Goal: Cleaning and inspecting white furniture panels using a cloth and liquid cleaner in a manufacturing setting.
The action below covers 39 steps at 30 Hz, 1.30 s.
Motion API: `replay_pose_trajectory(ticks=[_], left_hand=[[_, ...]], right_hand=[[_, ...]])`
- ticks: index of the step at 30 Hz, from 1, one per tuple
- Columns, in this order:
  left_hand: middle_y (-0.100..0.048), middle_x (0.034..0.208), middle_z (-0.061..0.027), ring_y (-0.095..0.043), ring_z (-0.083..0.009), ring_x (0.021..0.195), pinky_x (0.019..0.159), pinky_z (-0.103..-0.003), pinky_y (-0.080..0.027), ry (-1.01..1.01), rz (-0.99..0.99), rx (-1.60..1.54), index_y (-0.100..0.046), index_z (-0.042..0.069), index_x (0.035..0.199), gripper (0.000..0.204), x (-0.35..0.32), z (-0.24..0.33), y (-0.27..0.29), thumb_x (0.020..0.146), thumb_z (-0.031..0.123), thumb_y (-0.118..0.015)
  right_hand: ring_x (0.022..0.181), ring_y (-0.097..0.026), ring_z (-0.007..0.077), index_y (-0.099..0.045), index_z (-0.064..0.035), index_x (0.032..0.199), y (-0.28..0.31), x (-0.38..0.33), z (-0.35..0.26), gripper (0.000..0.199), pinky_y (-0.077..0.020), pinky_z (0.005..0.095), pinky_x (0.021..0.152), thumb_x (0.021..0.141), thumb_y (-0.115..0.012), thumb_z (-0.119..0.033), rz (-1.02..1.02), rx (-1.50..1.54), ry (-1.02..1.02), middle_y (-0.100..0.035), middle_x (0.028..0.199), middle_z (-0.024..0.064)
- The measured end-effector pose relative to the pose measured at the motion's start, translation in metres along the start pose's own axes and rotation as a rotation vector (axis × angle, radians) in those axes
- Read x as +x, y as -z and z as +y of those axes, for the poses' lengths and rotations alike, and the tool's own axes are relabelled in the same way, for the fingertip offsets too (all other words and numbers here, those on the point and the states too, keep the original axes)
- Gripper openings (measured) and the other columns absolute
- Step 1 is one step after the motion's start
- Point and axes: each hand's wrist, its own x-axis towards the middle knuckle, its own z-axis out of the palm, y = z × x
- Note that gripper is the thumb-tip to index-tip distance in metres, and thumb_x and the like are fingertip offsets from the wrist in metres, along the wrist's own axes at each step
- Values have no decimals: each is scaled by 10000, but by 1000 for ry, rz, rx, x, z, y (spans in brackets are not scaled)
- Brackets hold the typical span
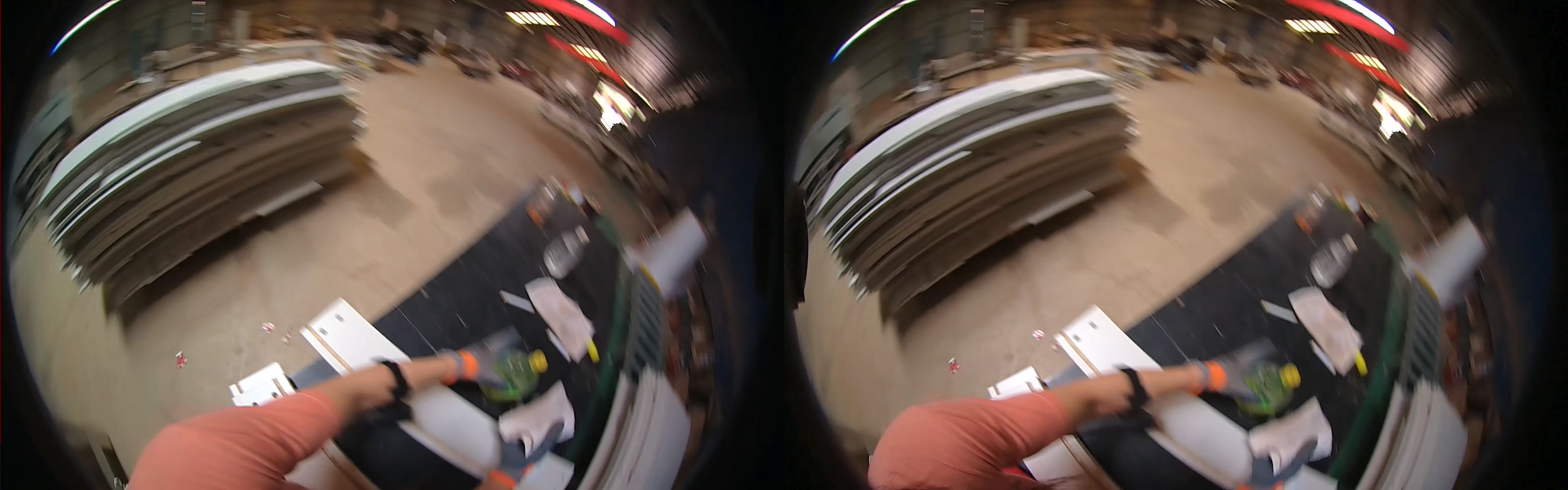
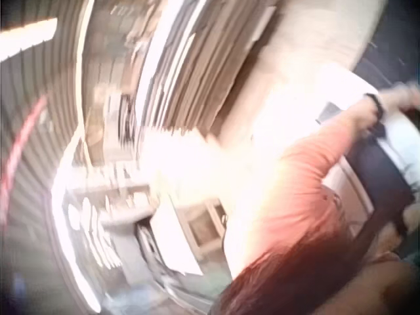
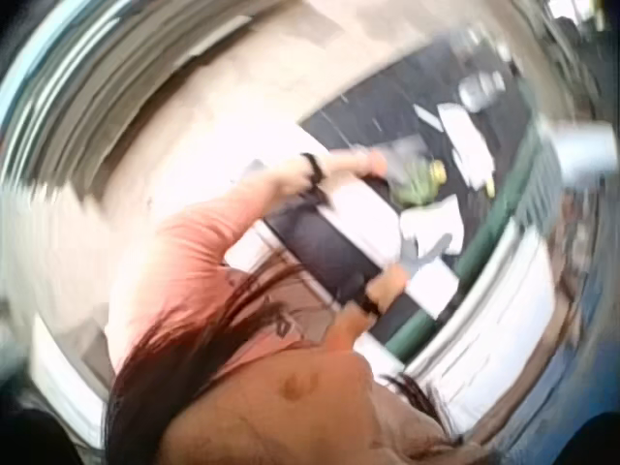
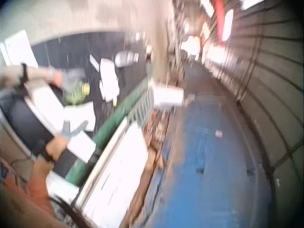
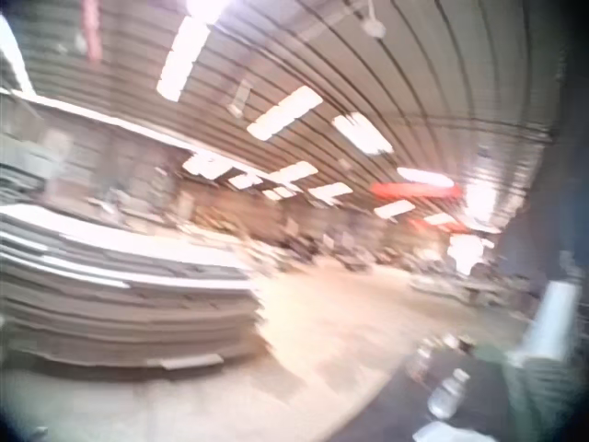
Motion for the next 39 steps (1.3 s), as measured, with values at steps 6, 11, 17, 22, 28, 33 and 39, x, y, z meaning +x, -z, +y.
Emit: replay_pose_trajectory(ticks=[6, 11, 17, 22, 28, 33, 39], left_hand=[[-590, 1168, -140, -551, -311, 1148, 995, -388, -449, -40, -109, -196, -591, 70, 1185, 650, 33, 35, -47, 600, 264, -797], [-544, 1137, -106, -476, -306, 1216, 1064, -485, -357, -354, 182, 252, -563, 118, 1091, 476, 20, 35, -69, 661, 255, -715], [-598, 1090, -101, -537, -301, 1162, 1066, -445, -392, -480, 156, 744, -615, 98, 1046, 366, 17, 63, -37, 694, 163, -689], [-605, 1092, -74, -538, -282, 1169, 1068, -446, -397, -500, -131, 901, -613, 144, 980, 282, -4, 78, -4, 705, 147, -676], [-594, 1149, -70, -524, -263, 1209, 1058, -468, -392, -373, -224, 921, -603, 139, 1073, 321, -5, 79, 22, 756, 163, -644], [-576, 1212, -65, -508, -254, 1242, 1038, -459, -392, -373, -268, 944, -577, 177, 1166, 451, -12, 85, 19, 727, 166, -680], [-614, 1163, -60, -559, -246, 1143, 1009, -401, -412, -74, 42, 484, -631, 156, 1100, 489, -9, 59, 32, 644, 217, -797]], right_hand=[[957, -626, 328, -534, -29, 1308, -8, -16, -30, 530, -530, 469, 816, 941, -575, -410, 55, -168, -61, -655, 1123, 159], [963, -608, 261, -509, -10, 1325, -136, -62, 26, 538, -526, 414, 765, 970, -527, -414, 10, -799, 305, -613, 1182, 130], [932, -621, 294, -461, 15, 1352, -76, -47, 28, 699, -546, 415, 773, 931, -521, -540, 31, -274, 100, -626, 1111, 173], [1035, -593, 271, -425, -54, 1380, 8, -23, 61, 714, -503, 415, 894, 855, -659, -479, 126, -631, 185, -586, 1191, 143], [1073, -585, 253, -414, -51, 1373, -57, -70, 77, 649, -523, 397, 890, 904, -612, -453, 107, -57, -41, -552, 1235, 126], [1107, -566, 256, -383, -56, 1401, -85, -63, 56, 675, -497, 399, 937, 912, -583, -477, 87, -290, 43, -526, 1280, 116], [1154, -538, 288, -338, -55, 1427, -124, -60, 48, 761, -474, 411, 973, 899, -556, -557, -71, -275, 222, -488, 1329, 146]])
